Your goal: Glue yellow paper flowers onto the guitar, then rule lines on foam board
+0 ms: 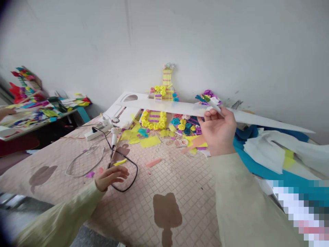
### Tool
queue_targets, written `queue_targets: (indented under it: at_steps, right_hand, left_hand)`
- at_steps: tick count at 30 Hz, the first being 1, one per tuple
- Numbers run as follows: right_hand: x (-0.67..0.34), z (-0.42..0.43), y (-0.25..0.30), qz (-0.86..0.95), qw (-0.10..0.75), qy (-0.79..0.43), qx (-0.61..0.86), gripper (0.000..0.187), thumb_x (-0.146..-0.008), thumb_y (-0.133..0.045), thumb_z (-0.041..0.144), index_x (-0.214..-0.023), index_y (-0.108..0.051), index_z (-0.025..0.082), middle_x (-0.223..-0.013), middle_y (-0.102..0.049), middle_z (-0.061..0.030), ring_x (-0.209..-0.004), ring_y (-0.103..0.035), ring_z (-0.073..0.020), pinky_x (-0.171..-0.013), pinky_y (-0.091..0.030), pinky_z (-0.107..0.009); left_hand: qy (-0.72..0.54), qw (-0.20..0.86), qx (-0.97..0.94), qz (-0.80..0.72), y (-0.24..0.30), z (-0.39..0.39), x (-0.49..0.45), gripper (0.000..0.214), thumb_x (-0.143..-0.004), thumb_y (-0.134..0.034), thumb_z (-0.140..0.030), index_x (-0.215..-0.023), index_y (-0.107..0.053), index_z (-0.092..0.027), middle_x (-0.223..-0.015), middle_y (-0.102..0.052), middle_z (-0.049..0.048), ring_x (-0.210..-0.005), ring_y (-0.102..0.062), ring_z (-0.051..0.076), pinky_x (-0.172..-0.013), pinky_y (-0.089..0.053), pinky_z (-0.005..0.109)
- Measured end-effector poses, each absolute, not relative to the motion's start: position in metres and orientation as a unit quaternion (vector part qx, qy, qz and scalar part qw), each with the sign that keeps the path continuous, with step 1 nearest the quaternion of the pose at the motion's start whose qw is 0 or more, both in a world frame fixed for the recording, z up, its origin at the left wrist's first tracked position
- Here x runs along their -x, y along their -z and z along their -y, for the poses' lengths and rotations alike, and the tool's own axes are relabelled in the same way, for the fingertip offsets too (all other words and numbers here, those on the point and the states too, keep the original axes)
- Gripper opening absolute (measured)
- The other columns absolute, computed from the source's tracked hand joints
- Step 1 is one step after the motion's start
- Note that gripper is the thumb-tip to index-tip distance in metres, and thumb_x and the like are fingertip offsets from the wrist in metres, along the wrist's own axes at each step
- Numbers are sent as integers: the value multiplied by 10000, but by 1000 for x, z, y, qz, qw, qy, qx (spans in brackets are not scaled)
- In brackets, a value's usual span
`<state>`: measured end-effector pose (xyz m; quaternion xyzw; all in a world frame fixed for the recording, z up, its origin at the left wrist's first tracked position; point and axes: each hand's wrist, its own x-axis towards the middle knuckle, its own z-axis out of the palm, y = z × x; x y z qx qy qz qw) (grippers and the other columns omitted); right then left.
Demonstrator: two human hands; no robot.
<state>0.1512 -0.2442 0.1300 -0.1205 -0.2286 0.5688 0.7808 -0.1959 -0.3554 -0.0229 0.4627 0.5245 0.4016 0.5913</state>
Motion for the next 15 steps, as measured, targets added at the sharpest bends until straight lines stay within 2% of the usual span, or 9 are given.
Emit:
queue_targets:
  at_steps: [4, 7, 11, 15]
  right_hand:
    - [-159, 241, -137, 248, 769, -575, 127, 162, -774, -472, 206, -625, -411, 193, -566, -462, 57, -521, -488, -89, -722, -495, -403]
    - [-165, 239, -140, 259, 754, -588, 136, 178, -800, -451, 212, -630, -418, 169, -568, -460, 60, -526, -480, -71, -769, -466, -426]
    - [-173, 238, -141, 285, 735, -598, 142, 181, -804, -463, 204, -631, -427, 163, -583, -466, 56, -539, -480, -69, -763, -457, -411]
    - [-179, 240, -140, 306, 733, -588, 153, 172, -805, -480, 192, -637, -446, 177, -585, -475, 48, -561, -488, -86, -695, -471, -355]
  left_hand:
    - [-343, 540, -577, -508, 24, 345, 178, 428, -661, -589, -541, -867, -616, -167, -889, -649, 84, -773, -601, 191, -622, -463, 264]
    - [-237, 485, -701, -466, 15, 322, 152, 377, -769, -480, -480, -950, -618, -181, -927, -658, 66, -803, -601, 182, -675, -460, 262]
    - [-64, 243, -823, -510, 5, 263, 102, 314, -798, -479, -403, -1018, -614, -224, -975, -657, 20, -906, -580, 181, -804, -417, 259]
    - [-52, 108, -812, -572, 11, 201, 77, 387, -796, -516, -408, -1132, -535, -218, -1161, -564, 56, -1105, -459, 252, -933, -313, 379]
